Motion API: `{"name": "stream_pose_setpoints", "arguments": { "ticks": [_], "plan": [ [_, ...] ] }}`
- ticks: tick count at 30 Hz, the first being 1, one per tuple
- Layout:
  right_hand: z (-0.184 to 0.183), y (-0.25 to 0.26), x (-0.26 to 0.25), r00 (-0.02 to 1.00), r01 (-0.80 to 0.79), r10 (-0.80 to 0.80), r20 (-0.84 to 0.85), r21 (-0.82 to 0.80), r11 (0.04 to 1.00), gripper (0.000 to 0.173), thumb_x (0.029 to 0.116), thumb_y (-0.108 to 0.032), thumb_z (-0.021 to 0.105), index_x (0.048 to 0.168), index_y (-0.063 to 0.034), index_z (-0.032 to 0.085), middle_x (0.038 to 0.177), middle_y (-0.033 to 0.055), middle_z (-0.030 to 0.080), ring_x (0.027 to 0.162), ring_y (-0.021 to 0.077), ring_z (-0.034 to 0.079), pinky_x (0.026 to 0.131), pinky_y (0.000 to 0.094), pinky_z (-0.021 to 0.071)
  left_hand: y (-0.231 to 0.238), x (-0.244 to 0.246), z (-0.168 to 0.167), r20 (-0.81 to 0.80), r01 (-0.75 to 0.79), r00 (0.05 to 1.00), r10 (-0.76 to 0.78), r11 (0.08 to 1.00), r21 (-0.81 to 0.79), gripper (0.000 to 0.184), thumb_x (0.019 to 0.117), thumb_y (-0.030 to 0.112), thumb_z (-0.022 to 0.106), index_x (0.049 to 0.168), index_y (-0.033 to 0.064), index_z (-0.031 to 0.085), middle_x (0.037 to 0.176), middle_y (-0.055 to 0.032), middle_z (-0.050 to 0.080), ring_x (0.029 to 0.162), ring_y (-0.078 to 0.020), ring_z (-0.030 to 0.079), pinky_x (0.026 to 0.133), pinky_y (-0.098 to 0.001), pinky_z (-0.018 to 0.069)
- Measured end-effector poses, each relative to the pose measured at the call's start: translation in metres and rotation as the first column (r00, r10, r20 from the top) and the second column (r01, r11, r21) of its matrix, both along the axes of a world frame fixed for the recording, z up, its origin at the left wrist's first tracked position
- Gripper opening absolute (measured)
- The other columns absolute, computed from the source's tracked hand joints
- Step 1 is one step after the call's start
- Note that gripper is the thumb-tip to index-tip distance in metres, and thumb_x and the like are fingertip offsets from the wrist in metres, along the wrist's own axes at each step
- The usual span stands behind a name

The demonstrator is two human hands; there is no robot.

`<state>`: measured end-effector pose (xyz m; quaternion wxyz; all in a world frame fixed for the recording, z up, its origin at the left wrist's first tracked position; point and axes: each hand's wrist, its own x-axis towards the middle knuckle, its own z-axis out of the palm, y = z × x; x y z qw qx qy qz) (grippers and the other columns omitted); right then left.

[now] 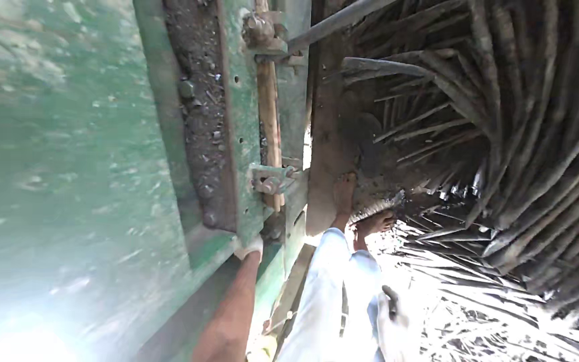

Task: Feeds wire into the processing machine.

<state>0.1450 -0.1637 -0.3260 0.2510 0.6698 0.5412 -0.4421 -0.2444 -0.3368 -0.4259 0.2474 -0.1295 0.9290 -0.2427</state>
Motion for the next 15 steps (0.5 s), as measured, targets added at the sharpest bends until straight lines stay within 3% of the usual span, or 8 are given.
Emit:
{"name": "stream_pose_setpoints", "arguments": {
  "ticks": [2,4,6,9,11,13,15],
  "plan": [
    [0.001,0.001,0.002,1.000,0.005,-0.005,0.017,-0.004,1.000,0.035,0.0981,-0.050,0.058,0.124,-0.0316,0.073,0.093,-0.0061,0.077,0.080,0.0127,0.073,0.073,0.0501,0.0608,-0.008,-0.002,-0.001,0.088,-0.009,0.996,0.016,0.997,-0.082,0.058,0.1013,0.042,0.056,0.144,0.0028,0.055,0.143,-0.0223,0.058,0.134,-0.0350,0.055,0.111,-0.0557,0.0431],
    [0.000,0.001,0.003,1.000,0.019,-0.018,0.019,-0.034,0.999,0.037,0.0980,-0.053,0.057,0.125,-0.0324,0.072,0.094,-0.0053,0.077,0.083,0.0140,0.073,0.076,0.0507,0.0610,-0.001,0.009,0.012,0.059,-0.072,0.995,0.076,0.995,-0.066,0.058,0.0995,0.043,0.058,0.139,0.0005,0.058,0.139,-0.0243,0.060,0.130,-0.0365,0.058,0.108,-0.0558,0.0465],
    [-0.001,0.002,0.000,1.000,0.017,-0.016,0.018,-0.066,0.998,0.039,0.0985,-0.055,0.055,0.127,-0.0337,0.071,0.099,-0.0052,0.077,0.090,0.0147,0.073,0.083,0.0509,0.0607,0.010,0.033,0.025,-0.003,-0.067,0.998,0.067,0.997,0.037,0.061,0.0968,0.045,0.062,0.136,-0.0013,0.060,0.135,-0.0271,0.061,0.124,-0.0397,0.062,0.102,-0.0570,0.0510],
    [0.006,0.004,-0.008,0.998,0.051,-0.047,0.046,-0.088,0.995,0.041,0.0979,-0.058,0.054,0.128,-0.0355,0.070,0.100,-0.0061,0.077,0.092,0.0146,0.073,0.085,0.0513,0.0604,0.035,0.077,0.045,0.036,0.073,0.995,-0.092,0.929,0.362,0.070,0.0944,0.031,0.066,0.155,0.0067,0.042,0.151,-0.0300,0.045,0.135,-0.0457,0.050,0.110,-0.0602,0.0450],
    [0.011,0.010,-0.013,0.992,0.126,-0.123,0.037,-0.095,0.987,0.041,0.0980,-0.056,0.055,0.130,-0.0339,0.070,0.101,-0.0056,0.077,0.093,0.0148,0.073,0.087,0.0518,0.0602,0.066,0.103,0.060,0.138,0.099,0.966,-0.218,0.808,0.581,0.068,0.0959,0.026,0.065,0.156,0.0053,0.040,0.152,-0.0266,0.047,0.140,-0.0406,0.048,0.116,-0.0549,0.0402],
    [0.014,0.013,-0.012,0.978,0.209,-0.207,0.034,-0.101,0.973,0.042,0.0979,-0.055,0.056,0.131,-0.0328,0.069,0.104,-0.0042,0.077,0.095,0.0155,0.074,0.088,0.0517,0.0601,0.106,0.128,0.077,0.282,-0.009,0.925,-0.253,0.729,0.685,0.061,0.0967,0.029,0.066,0.149,0.0035,0.049,0.145,-0.0191,0.057,0.135,-0.0285,0.055,0.114,-0.0454,0.0451],
    [0.014,0.020,-0.006,0.960,0.278,-0.275,0.044,-0.103,0.955,0.043,0.0976,-0.055,0.056,0.132,-0.0317,0.068,0.107,-0.0032,0.077,0.098,0.0161,0.073,0.091,0.0509,0.0596,0.136,0.148,0.089,0.414,-0.129,0.857,-0.306,0.651,0.748,0.057,0.0960,0.029,0.067,0.144,0.0029,0.054,0.137,-0.0160,0.064,0.126,-0.0235,0.062,0.108,-0.0433,0.0518]
  ]
}}
